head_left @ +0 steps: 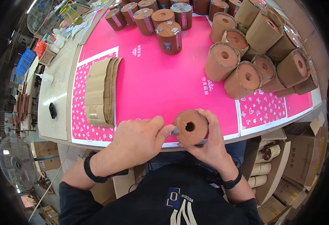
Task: The person picks up brown cardboard tubes and wraps them with pieces of flat brown cardboard, using a blue utility knife to trim the cardboard and fit it into the center of the tubes.
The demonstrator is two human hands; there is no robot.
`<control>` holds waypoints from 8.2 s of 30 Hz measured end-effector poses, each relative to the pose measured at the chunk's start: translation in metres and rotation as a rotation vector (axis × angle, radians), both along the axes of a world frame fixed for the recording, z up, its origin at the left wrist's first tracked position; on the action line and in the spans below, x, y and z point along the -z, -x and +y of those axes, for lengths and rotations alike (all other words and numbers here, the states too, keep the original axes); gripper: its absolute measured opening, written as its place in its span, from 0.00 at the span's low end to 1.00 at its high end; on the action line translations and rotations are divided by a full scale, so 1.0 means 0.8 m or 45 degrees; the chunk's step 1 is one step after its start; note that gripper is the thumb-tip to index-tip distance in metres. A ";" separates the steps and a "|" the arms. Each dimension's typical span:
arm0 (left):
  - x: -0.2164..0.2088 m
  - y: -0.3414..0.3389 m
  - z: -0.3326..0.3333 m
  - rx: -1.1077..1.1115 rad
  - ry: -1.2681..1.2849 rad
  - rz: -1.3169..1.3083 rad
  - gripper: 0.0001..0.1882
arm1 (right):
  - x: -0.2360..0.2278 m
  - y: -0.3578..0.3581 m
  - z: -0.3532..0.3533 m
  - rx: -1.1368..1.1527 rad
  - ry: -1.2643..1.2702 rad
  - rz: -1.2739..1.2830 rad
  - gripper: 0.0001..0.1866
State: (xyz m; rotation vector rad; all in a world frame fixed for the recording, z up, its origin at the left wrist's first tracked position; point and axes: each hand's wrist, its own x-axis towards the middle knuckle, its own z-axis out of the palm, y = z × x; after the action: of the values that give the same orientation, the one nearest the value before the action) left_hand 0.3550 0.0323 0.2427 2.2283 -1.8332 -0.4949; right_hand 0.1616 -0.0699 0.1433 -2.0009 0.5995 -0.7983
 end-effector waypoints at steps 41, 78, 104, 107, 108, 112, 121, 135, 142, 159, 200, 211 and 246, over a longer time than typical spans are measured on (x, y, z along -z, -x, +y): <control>0.007 0.000 0.009 -0.116 -0.026 0.097 0.21 | 0.002 -0.003 0.010 0.046 -0.012 0.023 0.55; 0.087 0.015 0.028 -0.134 0.285 0.569 0.59 | -0.054 -0.030 -0.008 0.074 0.486 0.153 0.11; 0.095 0.019 0.004 -0.292 0.240 0.560 0.51 | -0.050 0.131 -0.070 -0.087 -0.261 0.292 0.11; 0.092 0.040 -0.003 -0.344 0.232 0.513 0.51 | 0.055 0.239 -0.191 0.726 -0.227 -0.601 0.10; 0.088 0.043 0.004 -0.410 0.210 0.510 0.51 | -0.005 0.267 -0.207 1.190 -0.575 -0.847 0.11; 0.111 0.026 -0.001 -0.430 0.253 0.538 0.51 | -0.032 0.269 -0.276 1.003 -0.672 -1.254 0.09; 0.060 0.089 -0.011 -0.306 0.133 0.203 0.58 | -0.029 0.196 -0.097 0.317 -0.250 0.173 0.12; 0.035 0.104 -0.085 -0.392 -0.083 2.203 0.44 | -0.056 0.104 -0.046 -0.183 -0.143 -0.022 0.56; 0.047 0.051 -0.057 -0.552 -0.042 2.363 0.48 | -0.054 0.040 -0.032 -0.194 -0.365 -0.046 0.49; 0.093 -0.017 -0.043 -0.741 -0.329 2.011 0.51 | -0.047 -0.057 -0.073 -0.087 -0.875 0.154 0.24; 0.173 -0.127 -0.242 -0.656 0.717 0.446 0.71 | -0.030 0.203 -0.044 0.577 -0.801 -0.156 0.10; 0.151 -0.168 -0.343 -0.673 0.537 0.604 0.76 | -0.047 0.216 -0.055 0.710 -0.523 0.234 0.13; 0.136 -0.177 -0.705 -0.839 0.605 0.521 0.80 | -0.013 0.283 -0.073 1.314 -0.659 0.702 0.23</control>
State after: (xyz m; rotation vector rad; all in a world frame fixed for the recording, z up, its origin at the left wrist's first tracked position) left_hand 0.4970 -0.5319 0.1338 2.0313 -0.8322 -0.3063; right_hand -0.0646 -0.1285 0.1540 -1.3257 2.0176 -0.5309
